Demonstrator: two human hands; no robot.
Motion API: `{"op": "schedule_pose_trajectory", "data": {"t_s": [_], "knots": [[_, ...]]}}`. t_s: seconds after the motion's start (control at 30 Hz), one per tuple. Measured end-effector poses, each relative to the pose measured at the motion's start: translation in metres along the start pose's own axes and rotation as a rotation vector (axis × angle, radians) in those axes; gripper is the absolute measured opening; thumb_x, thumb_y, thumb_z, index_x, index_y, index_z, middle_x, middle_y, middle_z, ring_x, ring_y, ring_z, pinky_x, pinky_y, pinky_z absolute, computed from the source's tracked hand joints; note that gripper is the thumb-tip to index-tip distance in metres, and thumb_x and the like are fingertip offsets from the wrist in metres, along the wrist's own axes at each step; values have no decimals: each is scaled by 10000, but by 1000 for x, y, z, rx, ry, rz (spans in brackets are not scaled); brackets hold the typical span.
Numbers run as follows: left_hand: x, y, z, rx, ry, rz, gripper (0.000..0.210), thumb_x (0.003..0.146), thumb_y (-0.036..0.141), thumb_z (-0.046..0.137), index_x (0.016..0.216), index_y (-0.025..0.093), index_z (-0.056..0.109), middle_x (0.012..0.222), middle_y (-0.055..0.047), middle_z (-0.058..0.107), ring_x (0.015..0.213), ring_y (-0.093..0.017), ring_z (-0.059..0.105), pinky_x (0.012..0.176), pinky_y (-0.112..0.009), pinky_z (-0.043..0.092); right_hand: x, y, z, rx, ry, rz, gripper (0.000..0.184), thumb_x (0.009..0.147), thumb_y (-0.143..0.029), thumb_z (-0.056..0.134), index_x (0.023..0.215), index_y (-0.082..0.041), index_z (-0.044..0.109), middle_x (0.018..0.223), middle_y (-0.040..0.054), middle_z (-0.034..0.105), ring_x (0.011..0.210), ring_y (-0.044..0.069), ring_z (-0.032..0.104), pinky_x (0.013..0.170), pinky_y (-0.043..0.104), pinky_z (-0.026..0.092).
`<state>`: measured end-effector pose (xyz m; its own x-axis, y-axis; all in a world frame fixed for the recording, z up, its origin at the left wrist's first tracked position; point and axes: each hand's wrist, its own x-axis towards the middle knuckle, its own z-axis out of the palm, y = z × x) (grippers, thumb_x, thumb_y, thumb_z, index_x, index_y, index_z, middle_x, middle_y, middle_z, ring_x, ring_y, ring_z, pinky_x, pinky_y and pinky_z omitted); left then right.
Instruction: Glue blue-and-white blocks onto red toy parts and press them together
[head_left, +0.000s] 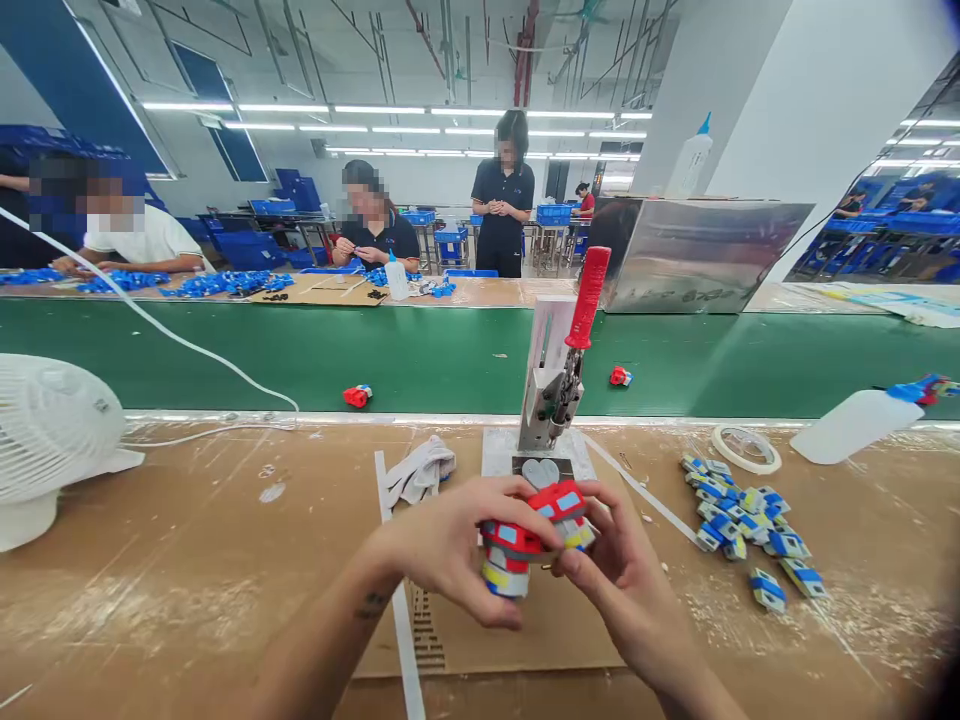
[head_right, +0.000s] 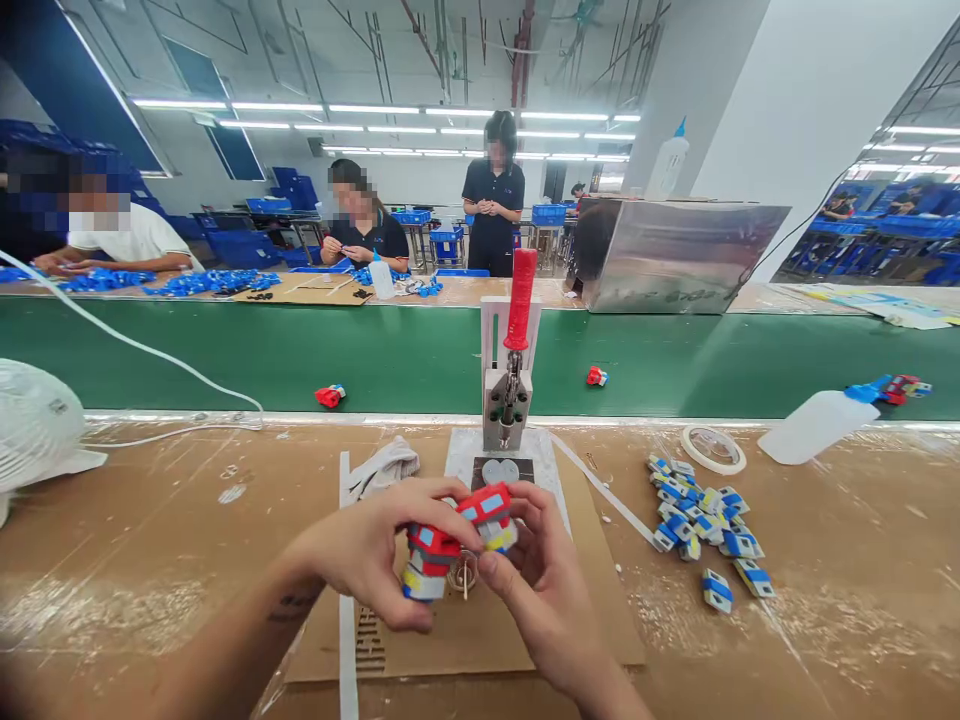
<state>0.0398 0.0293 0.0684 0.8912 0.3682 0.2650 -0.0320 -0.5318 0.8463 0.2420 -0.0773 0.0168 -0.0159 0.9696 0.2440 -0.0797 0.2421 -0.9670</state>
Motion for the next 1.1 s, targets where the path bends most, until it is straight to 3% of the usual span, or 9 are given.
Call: {"op": "schedule_pose_trajectory", "data": {"t_s": [0.17, 0.27, 0.37, 0.47, 0.6, 0.8, 0.9, 1.0, 1.1], "knots": [[17, -3, 26, -113, -4, -18, 611, 579, 256, 912, 1167, 260, 745, 1294, -80, 613, 1119, -230, 624, 970, -295, 486, -27, 11, -39, 229, 484, 81, 383, 795, -376, 783, 1146, -284, 662, 1057, 63, 691, 728, 126, 639, 623, 231, 571], [18, -17, 24, -245, 265, -267, 569, 548, 268, 929, 1078, 210, 731, 1079, -62, 683, 947, -189, 647, 808, -254, 519, -49, 7, -121, 199, 924, 94, 484, 575, -393, 878, 992, -250, 679, 948, 44, 679, 730, 153, 631, 579, 244, 540], [15, -37, 15, -483, 643, -478, 575, 627, 379, 887, 1127, 200, 666, 773, 25, 576, 606, -75, 508, 526, -171, 401, -71, 0, -226, -250, 1215, 45, 505, 524, -437, 837, 941, -274, 605, 808, 18, 632, 664, 186, 585, 589, 321, 473], [12, -53, 7, -710, 811, -552, 591, 684, 444, 847, 1169, 185, 631, 699, 45, 515, 527, -58, 451, 458, -156, 348, -85, -7, -311, -992, 1146, 363, 311, 653, -526, 648, 803, -264, 571, 781, 116, 657, 767, 309, 623, 739, 470, 479], [6, -56, 4, -782, 843, -593, 667, 622, 371, 886, 1211, 181, 638, 783, -15, 620, 646, -116, 571, 548, -197, 483, -86, -11, -360, -1195, 1026, 469, 224, 620, -373, 632, 761, -202, 599, 809, 162, 681, 861, 369, 635, 829, 503, 472], [-2, -58, 5, -257, 659, -556, 854, 685, 540, 835, 1411, 225, 515, 1008, -41, 693, 889, -189, 638, 858, -280, 535, -40, -31, -316, -1370, 1160, 206, 620, 779, -365, 562, 1282, -5, 524, 1342, 334, 502, 1214, 408, 514, 1042, 557, 393], [7, -65, 8, -14, 498, -480, 850, 777, 551, 746, 1466, 190, 402, 1052, -72, 707, 927, -230, 658, 919, -361, 518, 13, -62, -240, -1291, 990, -52, 574, 858, -509, 573, 1293, -139, 518, 1233, 162, 594, 986, 250, 604, 819, 384, 530], [24, -72, 13, 175, 430, -410, 586, 844, 492, 670, 1310, 167, 531, 1171, -119, 696, 1055, -274, 652, 982, -418, 488, 75, -100, -144, -924, 527, -504, 369, 894, -447, 639, 1168, -209, 575, 1141, 78, 591, 898, 169, 597, 652, 276, 495], [43, -79, 21, 241, 442, -369, 432, 867, 408, 626, 1231, 178, 583, 1212, -108, 695, 1124, -274, 640, 1039, -434, 460, 136, -125, -66, -728, 358, -625, 480, 878, -403, 679, 1274, -192, 507, 1265, 77, 526, 934, 147, 573, 656, 250, 486]]}}
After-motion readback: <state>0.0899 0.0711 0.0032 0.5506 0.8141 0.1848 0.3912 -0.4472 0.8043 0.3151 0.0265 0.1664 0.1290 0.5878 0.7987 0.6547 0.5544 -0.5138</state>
